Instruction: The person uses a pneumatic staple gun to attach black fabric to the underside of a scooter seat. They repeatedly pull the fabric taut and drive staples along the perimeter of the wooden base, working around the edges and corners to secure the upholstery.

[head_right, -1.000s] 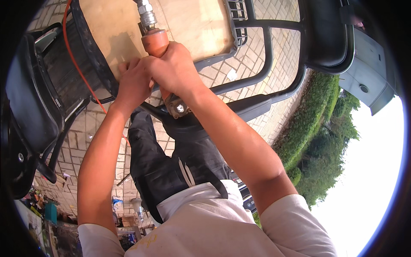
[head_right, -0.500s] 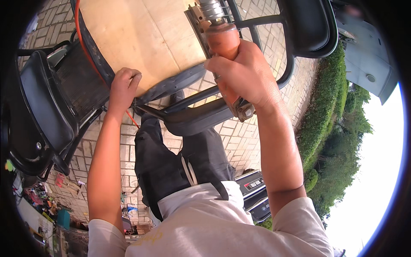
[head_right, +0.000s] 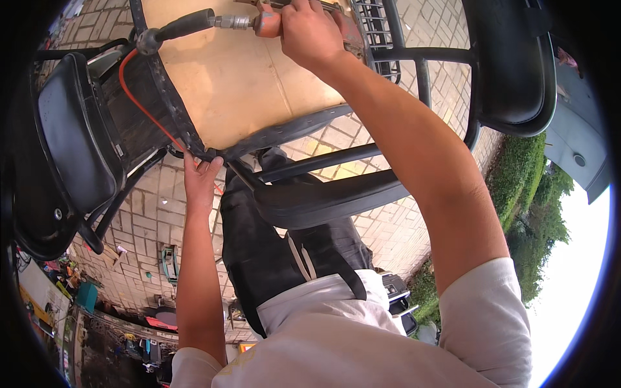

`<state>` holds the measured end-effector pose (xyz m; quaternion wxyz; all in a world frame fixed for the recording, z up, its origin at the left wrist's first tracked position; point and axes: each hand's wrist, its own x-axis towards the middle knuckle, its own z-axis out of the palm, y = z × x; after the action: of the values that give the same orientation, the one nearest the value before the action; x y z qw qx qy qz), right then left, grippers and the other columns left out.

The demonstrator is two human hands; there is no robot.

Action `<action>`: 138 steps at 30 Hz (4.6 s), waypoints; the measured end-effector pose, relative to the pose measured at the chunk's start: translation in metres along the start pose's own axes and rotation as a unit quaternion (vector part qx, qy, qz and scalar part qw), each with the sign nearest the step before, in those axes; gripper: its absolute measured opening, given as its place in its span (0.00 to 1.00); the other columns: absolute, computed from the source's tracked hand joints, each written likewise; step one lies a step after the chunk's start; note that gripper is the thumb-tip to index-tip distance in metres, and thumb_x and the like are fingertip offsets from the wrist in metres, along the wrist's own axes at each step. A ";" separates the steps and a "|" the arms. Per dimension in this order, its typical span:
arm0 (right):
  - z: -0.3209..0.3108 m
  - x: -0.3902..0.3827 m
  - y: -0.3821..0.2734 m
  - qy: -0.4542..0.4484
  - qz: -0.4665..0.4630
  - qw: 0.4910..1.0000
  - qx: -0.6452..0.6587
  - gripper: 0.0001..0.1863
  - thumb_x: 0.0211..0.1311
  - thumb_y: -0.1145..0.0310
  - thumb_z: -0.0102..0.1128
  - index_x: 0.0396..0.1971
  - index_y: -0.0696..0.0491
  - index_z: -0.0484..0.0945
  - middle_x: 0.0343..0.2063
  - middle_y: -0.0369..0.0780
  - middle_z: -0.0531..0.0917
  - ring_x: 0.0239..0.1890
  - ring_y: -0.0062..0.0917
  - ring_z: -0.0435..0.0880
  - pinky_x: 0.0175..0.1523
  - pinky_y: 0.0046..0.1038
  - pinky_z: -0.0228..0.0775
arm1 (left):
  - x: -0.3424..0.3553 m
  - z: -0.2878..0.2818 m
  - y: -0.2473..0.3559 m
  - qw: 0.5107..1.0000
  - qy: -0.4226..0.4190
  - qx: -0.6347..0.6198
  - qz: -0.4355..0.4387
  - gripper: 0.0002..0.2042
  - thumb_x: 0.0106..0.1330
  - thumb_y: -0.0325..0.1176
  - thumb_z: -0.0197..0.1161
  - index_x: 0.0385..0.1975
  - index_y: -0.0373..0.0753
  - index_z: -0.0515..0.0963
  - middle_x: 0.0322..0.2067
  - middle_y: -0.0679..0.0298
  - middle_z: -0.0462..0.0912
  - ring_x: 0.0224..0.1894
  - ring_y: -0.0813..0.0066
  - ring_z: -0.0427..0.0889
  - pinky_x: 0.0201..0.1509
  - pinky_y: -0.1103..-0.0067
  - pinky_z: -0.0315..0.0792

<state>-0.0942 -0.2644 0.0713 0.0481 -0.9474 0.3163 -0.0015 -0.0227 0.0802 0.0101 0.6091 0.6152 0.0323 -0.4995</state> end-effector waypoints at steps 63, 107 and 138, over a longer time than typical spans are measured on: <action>0.046 -0.093 -0.134 -0.228 -0.136 0.940 0.215 0.07 0.48 0.70 0.66 0.20 0.57 0.79 0.28 0.43 0.82 0.37 0.41 0.81 0.44 0.41 0.72 | -0.024 0.046 -0.034 0.729 0.210 0.537 0.368 0.20 0.62 0.23 0.58 0.55 0.31 0.78 0.53 0.55 0.80 0.55 0.55 0.78 0.60 0.67 0.75; 0.024 -0.050 -0.154 -0.493 -0.067 0.846 0.191 0.16 0.55 0.66 0.71 0.38 0.63 0.85 0.30 0.48 0.87 0.34 0.37 0.87 0.42 0.33 0.77 | -0.008 0.061 -0.073 0.869 0.383 0.093 0.298 0.14 0.61 0.30 0.73 0.46 0.39 0.85 0.51 0.54 0.82 0.53 0.57 0.81 0.57 0.70 0.75; 0.026 -0.057 -0.136 -0.437 -0.161 0.869 0.165 0.16 0.58 0.62 0.67 0.35 0.62 0.84 0.29 0.53 0.86 0.33 0.45 0.86 0.42 0.38 0.77 | -0.012 0.070 -0.064 0.863 0.389 0.141 0.289 0.15 0.59 0.28 0.72 0.48 0.38 0.84 0.52 0.53 0.79 0.56 0.53 0.77 0.60 0.67 0.72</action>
<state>-0.0574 -0.1194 0.0596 0.3364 -0.8673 0.1011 0.3527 -0.1103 0.0489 -0.0113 0.5708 0.8207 0.0159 -0.0203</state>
